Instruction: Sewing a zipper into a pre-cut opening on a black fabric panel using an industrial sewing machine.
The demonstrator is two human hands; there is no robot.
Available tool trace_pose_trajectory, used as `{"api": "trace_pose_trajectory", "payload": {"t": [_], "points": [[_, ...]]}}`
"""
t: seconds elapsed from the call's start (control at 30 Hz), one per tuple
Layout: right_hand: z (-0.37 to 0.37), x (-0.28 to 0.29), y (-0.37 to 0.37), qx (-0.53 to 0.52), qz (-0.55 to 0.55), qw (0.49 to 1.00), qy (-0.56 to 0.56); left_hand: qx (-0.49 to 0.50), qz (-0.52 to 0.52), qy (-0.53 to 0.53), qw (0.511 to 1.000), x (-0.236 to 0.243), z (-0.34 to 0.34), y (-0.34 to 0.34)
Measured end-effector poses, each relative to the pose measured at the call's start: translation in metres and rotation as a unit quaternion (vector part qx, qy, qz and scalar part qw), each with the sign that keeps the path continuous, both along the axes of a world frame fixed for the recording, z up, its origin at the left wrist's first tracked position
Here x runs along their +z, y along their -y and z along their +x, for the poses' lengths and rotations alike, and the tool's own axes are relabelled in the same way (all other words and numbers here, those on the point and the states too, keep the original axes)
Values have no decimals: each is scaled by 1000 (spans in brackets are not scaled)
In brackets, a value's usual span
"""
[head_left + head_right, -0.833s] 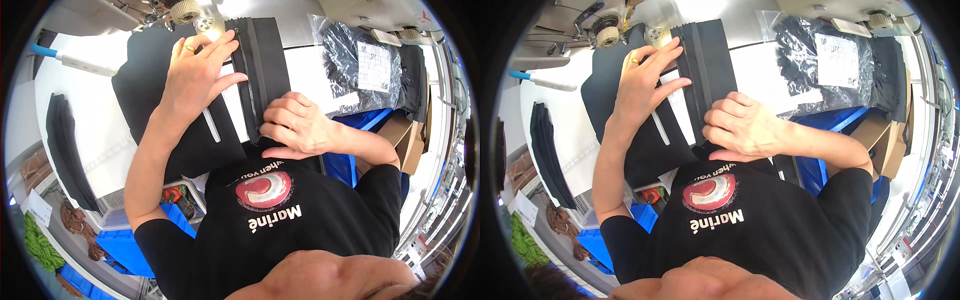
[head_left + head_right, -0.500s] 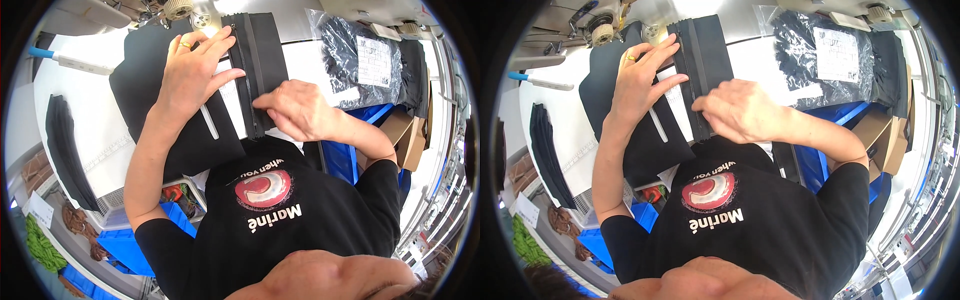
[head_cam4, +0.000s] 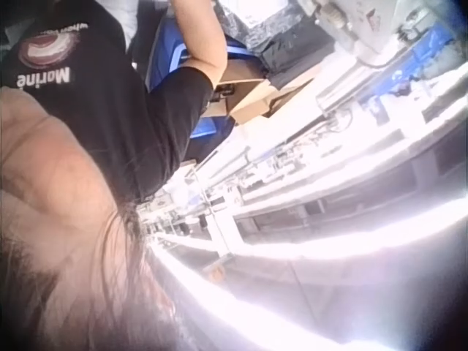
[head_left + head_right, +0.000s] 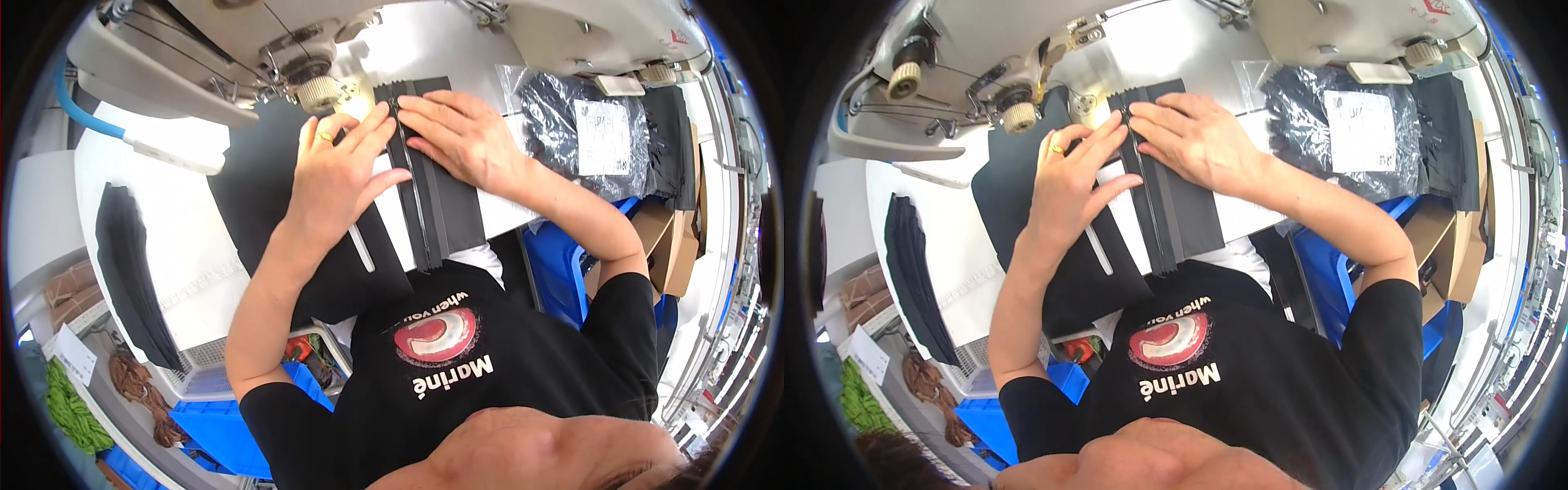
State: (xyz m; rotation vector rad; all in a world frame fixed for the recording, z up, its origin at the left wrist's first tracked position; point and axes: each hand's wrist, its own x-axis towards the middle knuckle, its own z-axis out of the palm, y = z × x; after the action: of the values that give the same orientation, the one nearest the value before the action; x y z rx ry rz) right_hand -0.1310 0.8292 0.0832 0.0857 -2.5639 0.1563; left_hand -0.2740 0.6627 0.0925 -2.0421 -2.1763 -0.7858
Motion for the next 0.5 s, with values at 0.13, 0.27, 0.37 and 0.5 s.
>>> {"api": "trace_pose_trajectory", "payload": {"t": [0.13,0.27,0.37,0.5], "points": [[1,-1,3,-7,17,1000,-3,5,-2,-8,1000,1,1,2],[1,1,4,-11,18,1000,0,5,-3,-24,1000,2,2,3],[2,2,5,-11,12,1000,2,6,0,-18,1000,2,2,2],[2,4,5,-11,9,1000,7,12,-25,-30,999,6,0,-1]]}}
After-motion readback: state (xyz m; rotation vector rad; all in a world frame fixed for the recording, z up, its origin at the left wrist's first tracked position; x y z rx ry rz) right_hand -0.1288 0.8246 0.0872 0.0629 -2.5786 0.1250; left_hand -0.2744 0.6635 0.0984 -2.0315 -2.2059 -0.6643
